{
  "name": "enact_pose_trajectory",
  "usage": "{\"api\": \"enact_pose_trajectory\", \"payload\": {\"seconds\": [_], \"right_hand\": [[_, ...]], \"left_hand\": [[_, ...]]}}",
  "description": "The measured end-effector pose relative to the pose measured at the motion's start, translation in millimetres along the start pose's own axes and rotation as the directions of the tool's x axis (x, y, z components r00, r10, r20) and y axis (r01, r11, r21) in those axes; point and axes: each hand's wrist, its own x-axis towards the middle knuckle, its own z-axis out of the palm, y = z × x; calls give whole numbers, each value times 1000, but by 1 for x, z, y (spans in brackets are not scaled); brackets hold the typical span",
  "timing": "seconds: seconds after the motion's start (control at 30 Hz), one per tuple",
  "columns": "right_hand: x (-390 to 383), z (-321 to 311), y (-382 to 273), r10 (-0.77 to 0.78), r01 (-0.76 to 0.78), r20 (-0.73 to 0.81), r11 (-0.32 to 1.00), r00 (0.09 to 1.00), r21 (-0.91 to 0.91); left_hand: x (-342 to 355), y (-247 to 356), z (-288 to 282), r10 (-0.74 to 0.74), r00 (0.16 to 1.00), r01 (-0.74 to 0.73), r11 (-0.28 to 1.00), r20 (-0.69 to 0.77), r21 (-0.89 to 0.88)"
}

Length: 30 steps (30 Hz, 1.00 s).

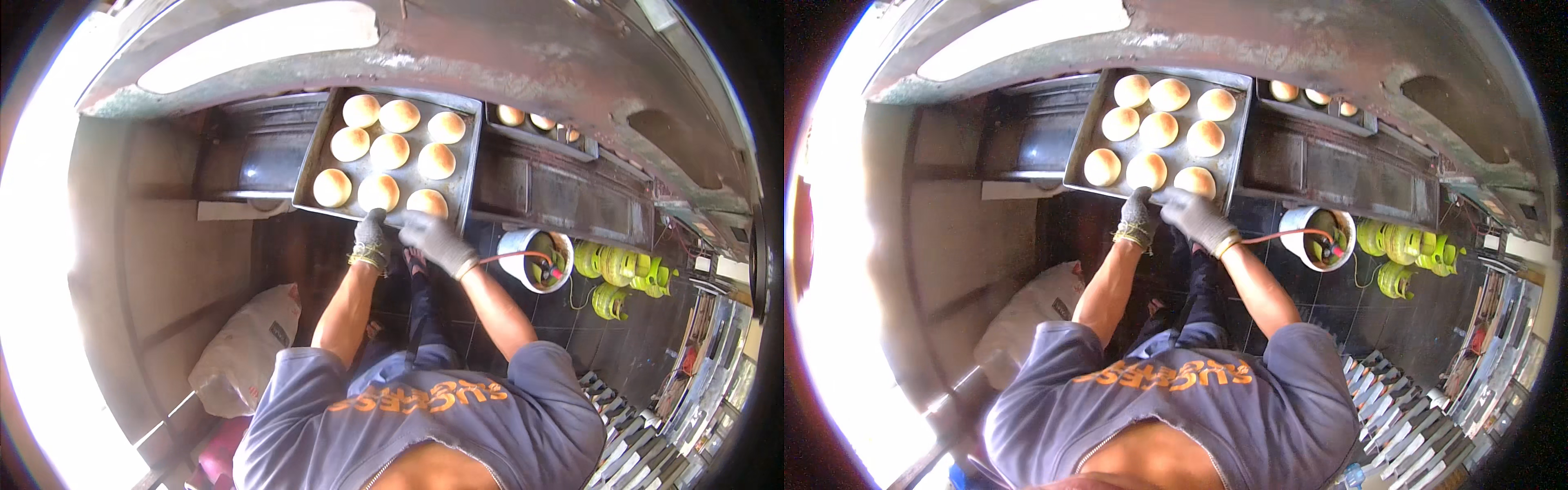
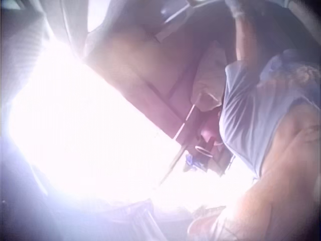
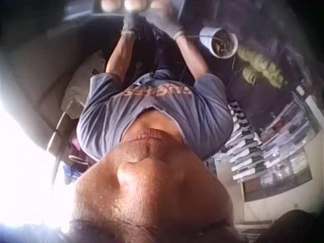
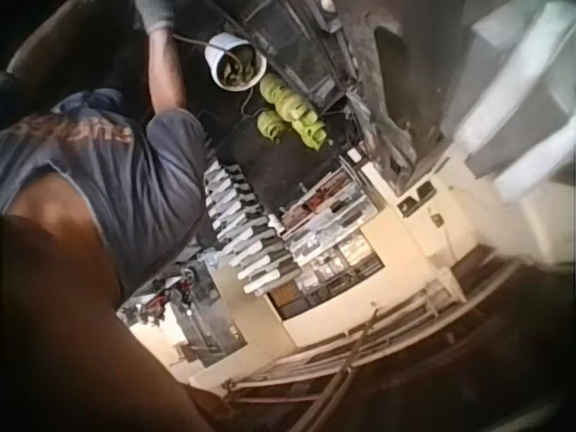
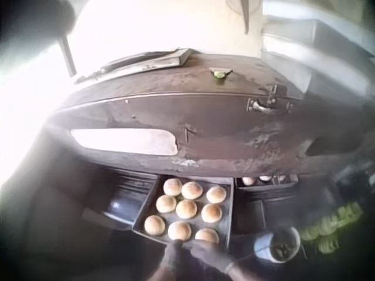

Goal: The person removes trays of baked buns from an oven and places them on a cooling rack, then loads trays of unbaked dough into the oven by hand.

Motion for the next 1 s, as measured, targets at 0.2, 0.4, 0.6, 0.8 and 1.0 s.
{"api": "enact_pose_trajectory", "payload": {"seconds": [0.2,0.4,0.6,0.8,1.0], "right_hand": [[-91,6,-12,-99,132,-482,991,871,35],[-153,70,90,269,-92,-276,850,923,519],[-71,70,83,397,42,-235,438,887,898],[53,78,59,419,156,-294,333,859,930],[220,23,93,183,174,-364,633,913,754]], "left_hand": [[-55,45,-176,-35,988,12,989,152,151],[-90,92,-192,64,978,-146,886,197,439],[-70,94,-148,162,809,-406,848,565,339],[-42,101,-256,248,848,-510,619,468,597],[-68,94,-366,567,730,-466,3,382,885]]}}
